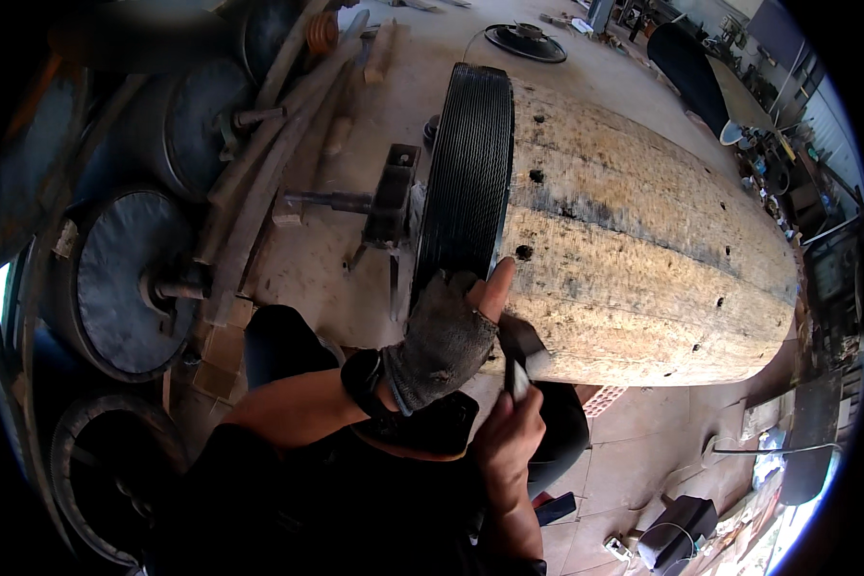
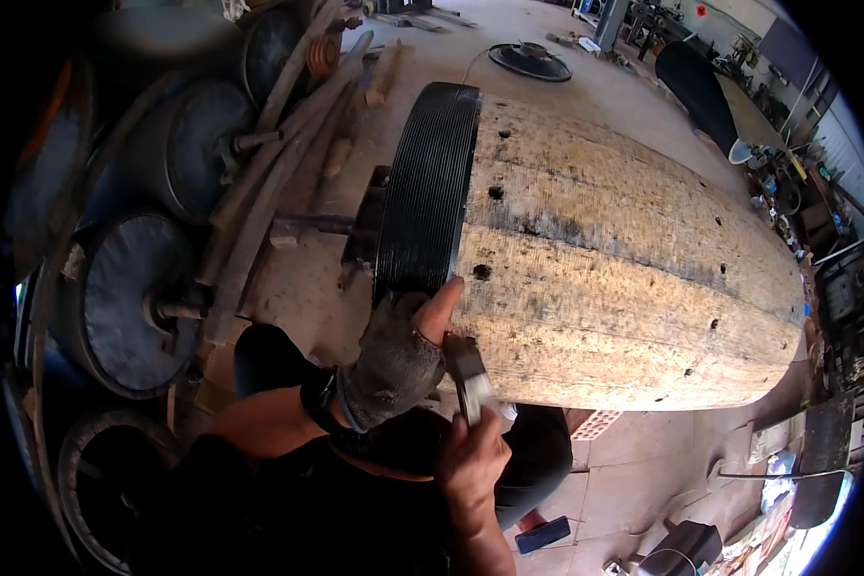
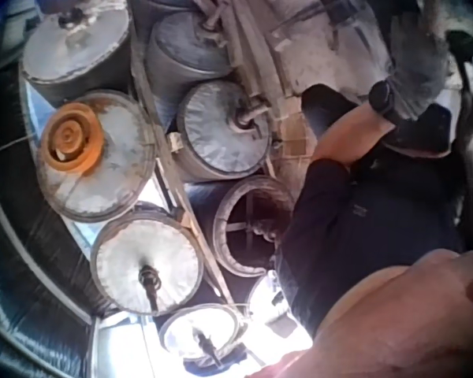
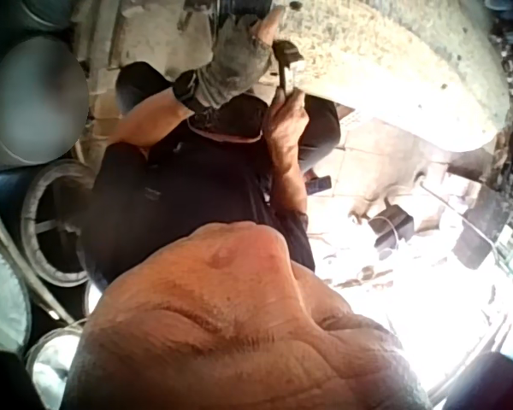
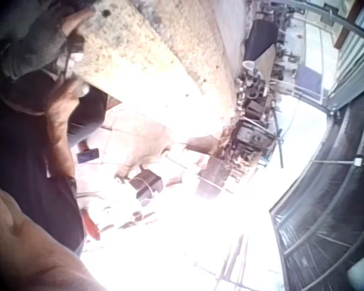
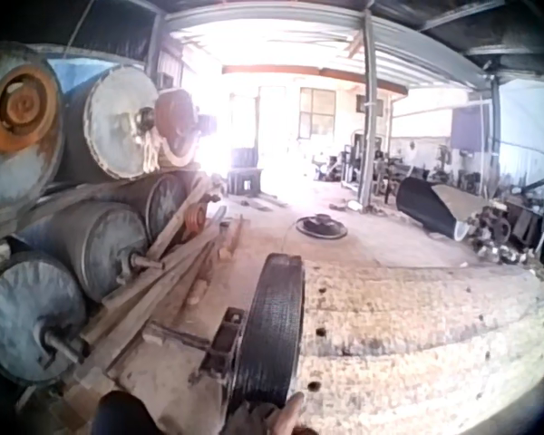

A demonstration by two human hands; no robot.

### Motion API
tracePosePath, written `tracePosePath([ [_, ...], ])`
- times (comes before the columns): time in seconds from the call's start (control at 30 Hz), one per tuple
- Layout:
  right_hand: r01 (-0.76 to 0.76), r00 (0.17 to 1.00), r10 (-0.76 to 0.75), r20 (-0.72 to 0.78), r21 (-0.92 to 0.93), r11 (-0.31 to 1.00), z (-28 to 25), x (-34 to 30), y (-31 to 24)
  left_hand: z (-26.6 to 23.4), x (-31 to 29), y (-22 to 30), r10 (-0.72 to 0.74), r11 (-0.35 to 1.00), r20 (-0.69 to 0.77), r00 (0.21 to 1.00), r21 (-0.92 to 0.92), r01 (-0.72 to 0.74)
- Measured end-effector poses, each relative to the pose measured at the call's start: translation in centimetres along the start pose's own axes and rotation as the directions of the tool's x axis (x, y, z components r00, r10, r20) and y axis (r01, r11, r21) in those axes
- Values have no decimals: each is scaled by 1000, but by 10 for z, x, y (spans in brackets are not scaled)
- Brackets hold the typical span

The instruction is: The person hammers nails into a wooden boat hull to secure a black mesh material along the edge. They repeatedly position the mesh and strike the nails with a hammer.

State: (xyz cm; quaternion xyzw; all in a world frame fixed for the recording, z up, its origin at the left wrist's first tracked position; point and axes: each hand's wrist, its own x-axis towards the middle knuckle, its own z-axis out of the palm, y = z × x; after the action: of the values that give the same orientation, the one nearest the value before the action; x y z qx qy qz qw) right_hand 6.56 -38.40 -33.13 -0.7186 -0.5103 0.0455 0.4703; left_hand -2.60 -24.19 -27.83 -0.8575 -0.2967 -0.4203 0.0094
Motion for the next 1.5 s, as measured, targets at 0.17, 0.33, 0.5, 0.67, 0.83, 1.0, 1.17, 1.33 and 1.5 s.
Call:
tracePosePath([
  [0.17,-52,997,58,-44,128,990,-4,-5,8,1,-2,3,-24,999,-1,1000,27,24],
  [0.33,-111,994,111,-8,-43,993,2,-2,7,-20,-11,7,3,996,76,997,-88,4],
  [0.5,96,956,-10,-295,279,955,-16,-5,-13,-44,-72,1,139,959,182,973,-268,-87],
  [0.67,-174,982,171,85,36,984,3,4,3,-8,-150,-14,304,944,661,686,-308,-121],
  [0.83,183,958,-152,-241,109,977,-7,-8,0,0,-167,-6,327,943,711,622,-290,-164],
  [1.0,-187,980,188,71,-12,982,12,-8,12,11,-179,1,286,945,682,673,-316,-82],
  [1.17,220,911,-42,-411,398,891,-1,-10,-3,20,-186,-4,238,947,660,713,-322,-19],
  [1.33,-224,967,242,84,-180,958,20,0,7,1,-168,-6,258,881,662,704,-460,110],
  [1.5,222,946,-158,-284,211,952,1,-24,11,-22,-119,-14,311,853,373,874,-515,-84],
])
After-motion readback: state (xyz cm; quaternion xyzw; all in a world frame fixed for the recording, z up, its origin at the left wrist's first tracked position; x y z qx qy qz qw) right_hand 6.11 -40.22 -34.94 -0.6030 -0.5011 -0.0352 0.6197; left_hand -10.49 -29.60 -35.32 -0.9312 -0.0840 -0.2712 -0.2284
